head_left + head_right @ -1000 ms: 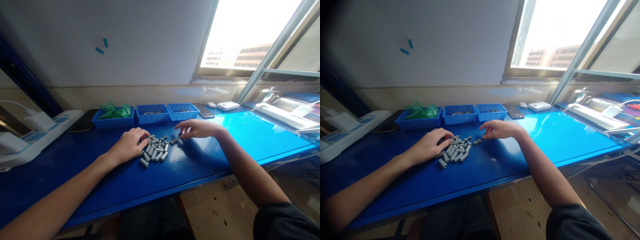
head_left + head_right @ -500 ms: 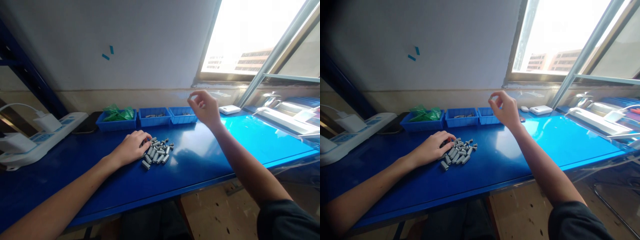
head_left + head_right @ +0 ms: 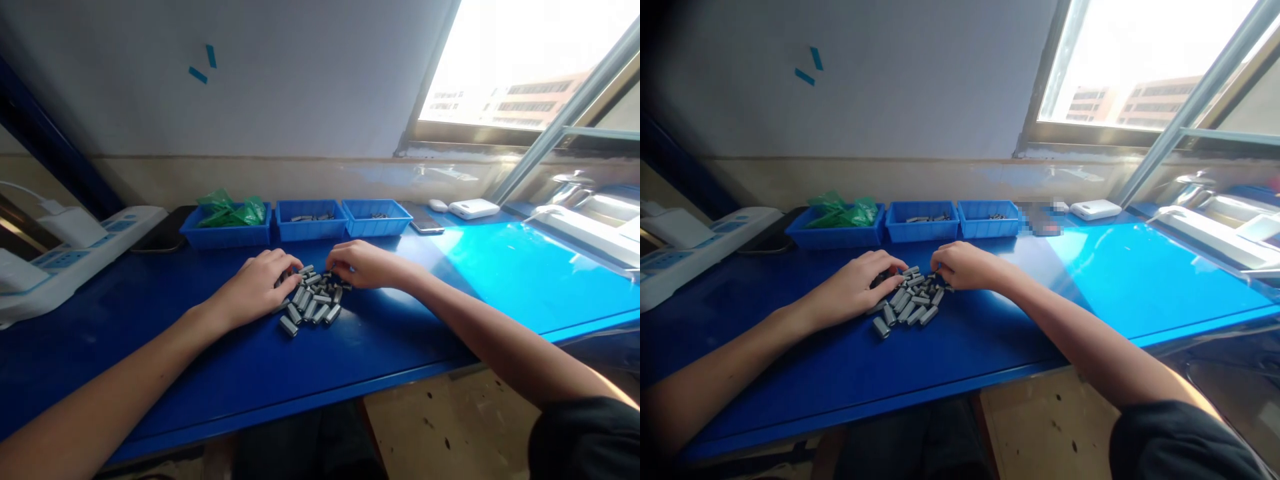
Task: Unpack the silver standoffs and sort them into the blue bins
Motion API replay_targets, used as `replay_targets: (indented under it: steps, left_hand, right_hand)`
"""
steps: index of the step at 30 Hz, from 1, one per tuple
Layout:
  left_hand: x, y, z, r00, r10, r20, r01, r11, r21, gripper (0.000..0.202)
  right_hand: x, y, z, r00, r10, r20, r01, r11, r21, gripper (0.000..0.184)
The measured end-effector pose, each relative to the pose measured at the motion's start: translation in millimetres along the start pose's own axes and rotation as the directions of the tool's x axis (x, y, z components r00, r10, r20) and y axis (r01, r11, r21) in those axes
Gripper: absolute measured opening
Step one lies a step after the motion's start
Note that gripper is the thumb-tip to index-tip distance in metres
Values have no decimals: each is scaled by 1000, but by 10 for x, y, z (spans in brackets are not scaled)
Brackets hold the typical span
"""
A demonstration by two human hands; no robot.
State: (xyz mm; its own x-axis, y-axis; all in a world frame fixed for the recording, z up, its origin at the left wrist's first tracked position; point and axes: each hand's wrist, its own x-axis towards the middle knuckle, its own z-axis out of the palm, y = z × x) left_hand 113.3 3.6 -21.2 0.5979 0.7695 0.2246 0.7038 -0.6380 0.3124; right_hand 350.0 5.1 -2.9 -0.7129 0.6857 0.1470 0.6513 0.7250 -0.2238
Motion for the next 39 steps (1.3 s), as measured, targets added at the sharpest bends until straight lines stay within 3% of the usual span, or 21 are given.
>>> replay_targets:
  steps: [2, 4, 5, 7, 9, 10, 12, 14, 15, 17, 19, 23, 28, 29, 31, 32, 34, 35, 36, 37, 39]
  left_hand:
    - [-3, 3, -4, 1000, 6, 1, -6, 1000, -1, 32]
    - [-10, 15, -15, 1000, 10, 3, -10, 1000, -6, 31]
    - [-14, 22, -21, 1000, 10, 4, -10, 1000, -9, 31]
    - [-20, 35, -32, 1000, 3, 11, -2, 1000, -16, 32]
    - [-21, 42, -39, 1000, -13, 22, 13, 1000, -19, 33]
    - [-19, 43, -42, 999, -19, 28, 19, 1000, -21, 33]
    - [-13, 44, -45, 999, -22, 36, 23, 999, -25, 34]
    - [-6, 47, -46, 999, -22, 36, 23, 999, -26, 34]
    - [-4, 50, -47, 999, -23, 36, 24, 999, -26, 34]
    - [-4, 56, -48, 999, -33, 35, 34, 999, -25, 34]
    - [-9, 59, -49, 998, -42, 36, 43, 999, -26, 34]
    - [-20, 39, -46, 999, -30, 45, 31, 999, -22, 34]
    - [-11, 14, -42, 999, -6, 54, 7, 1000, -12, 35]
    - [-9, 15, -44, 998, -7, 55, 8, 1000, -13, 36]
    - [-7, 19, -48, 998, -10, 56, 11, 1000, -15, 36]
    - [-7, 21, -50, 998, -10, 59, 11, 1000, -17, 36]
    - [-8, 23, -53, 998, -9, 65, 10, 1000, -16, 36]
    - [-8, 23, -53, 998, -10, 67, 11, 1000, -15, 36]
    - [-8, 23, -52, 998, -13, 67, 14, 1000, -13, 36]
    - [-7, 22, -50, 998, -17, 66, 17, 1000, -13, 36]
    - [-4, 20, -46, 997, -23, 68, 24, 1000, -14, 37]
  right_hand:
    - [-7, 9, -58, 995, -33, -93, 32, 999, -13, 21]
    - [-14, 37, -189, 957, -50, -285, 29, 997, -76, 20]
    - [-16, 66, -267, 912, -38, -407, -10, 994, -113, 22]
    - [-20, 167, -406, 778, 24, -628, -155, 976, -155, 26]
    - [-38, 302, -485, 687, 108, -718, -304, 941, -150, 30]
    - [-58, 360, -496, 695, 154, -702, -354, 923, -149, 32]
    - [-118, 411, -469, 805, 242, -542, -381, 911, -158, 35]
    - [-185, 343, -410, 931, 271, -244, -309, 942, -133, 38]
    - [-211, 271, -381, 965, 251, -79, -258, 961, -96, 39]
    - [-231, 96, -333, 968, 191, 163, -191, 982, -18, 40]
    - [-205, -53, -296, 956, 160, 245, -169, 985, 15, 37]
    - [-121, -154, -230, 970, 113, 213, -121, 992, 22, 19]
    - [-185, -179, -288, 979, 90, 184, -99, 994, 40, 28]
    - [-212, -177, -331, 988, 77, 134, -84, 995, 51, 26]
    - [-251, -125, -432, 994, 40, -100, -36, 998, 47, 17]
    - [-258, -64, -481, 963, 33, -267, -28, 999, 25, 13]
    - [-248, 121, -554, 816, 59, -574, -95, 995, -32, 12]
    - [-236, 231, -573, 736, 90, -671, -167, 985, -51, 13]
    - [-225, 338, -580, 689, 125, -714, -243, 968, -65, 13]
    - [-219, 426, -574, 698, 167, -696, -310, 947, -83, 12]
    - [-219, 508, -531, 786, 238, -571, -367, 923, -120, 13]
